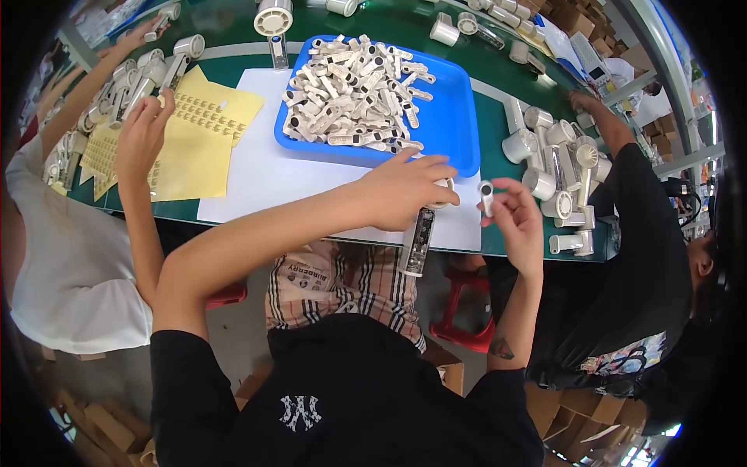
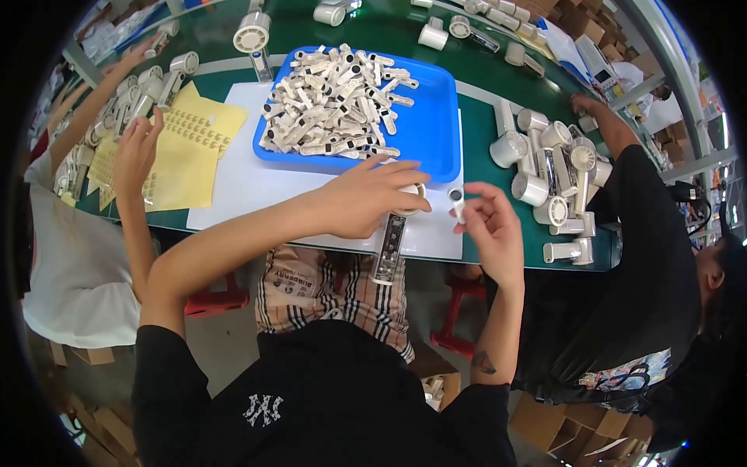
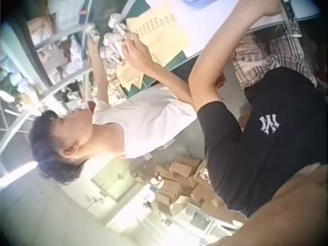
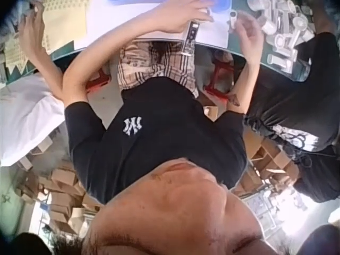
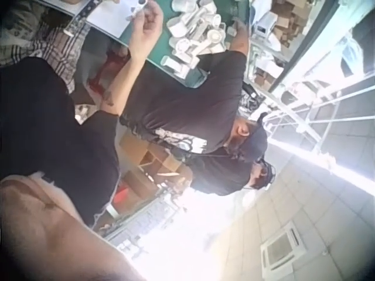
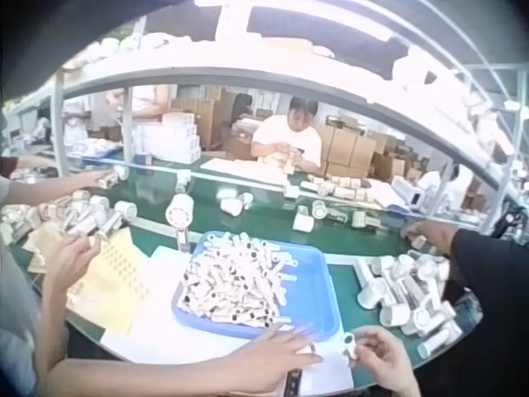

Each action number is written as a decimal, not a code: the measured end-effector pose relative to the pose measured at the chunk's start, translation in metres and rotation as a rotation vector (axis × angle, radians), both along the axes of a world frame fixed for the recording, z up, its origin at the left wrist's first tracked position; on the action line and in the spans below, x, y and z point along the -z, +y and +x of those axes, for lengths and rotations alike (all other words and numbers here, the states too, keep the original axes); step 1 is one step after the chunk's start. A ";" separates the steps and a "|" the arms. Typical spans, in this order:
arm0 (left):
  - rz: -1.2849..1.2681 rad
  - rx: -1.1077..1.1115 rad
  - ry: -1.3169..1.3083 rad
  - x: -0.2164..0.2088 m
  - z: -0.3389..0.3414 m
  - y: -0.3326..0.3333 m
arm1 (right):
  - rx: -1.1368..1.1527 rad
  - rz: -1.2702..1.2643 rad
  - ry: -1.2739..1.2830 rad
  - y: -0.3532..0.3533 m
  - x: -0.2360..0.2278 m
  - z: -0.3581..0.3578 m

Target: The person assembles small handheld fans by hand, inserting fan motor components into plastic fan housings on a factory production line.

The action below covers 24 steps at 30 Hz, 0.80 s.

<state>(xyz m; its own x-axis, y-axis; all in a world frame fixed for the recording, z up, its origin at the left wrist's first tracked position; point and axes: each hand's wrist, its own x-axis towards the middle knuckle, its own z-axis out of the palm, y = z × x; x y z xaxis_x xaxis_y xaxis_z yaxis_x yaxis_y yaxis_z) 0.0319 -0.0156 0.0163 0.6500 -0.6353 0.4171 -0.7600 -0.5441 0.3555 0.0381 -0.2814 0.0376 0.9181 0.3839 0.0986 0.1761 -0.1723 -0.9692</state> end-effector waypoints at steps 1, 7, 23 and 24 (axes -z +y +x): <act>0.039 0.050 0.085 -0.001 0.005 -0.003 | -0.024 -0.019 0.015 0.002 -0.001 -0.006; -0.053 -0.225 0.363 -0.007 -0.026 -0.004 | -0.081 -0.215 0.025 0.014 -0.002 -0.015; -0.258 -0.238 0.273 0.017 -0.014 0.013 | -0.123 -0.544 -0.464 0.050 0.002 -0.002; -0.292 -0.229 0.284 0.017 -0.013 0.013 | -0.113 -0.518 -0.412 0.053 -0.004 -0.002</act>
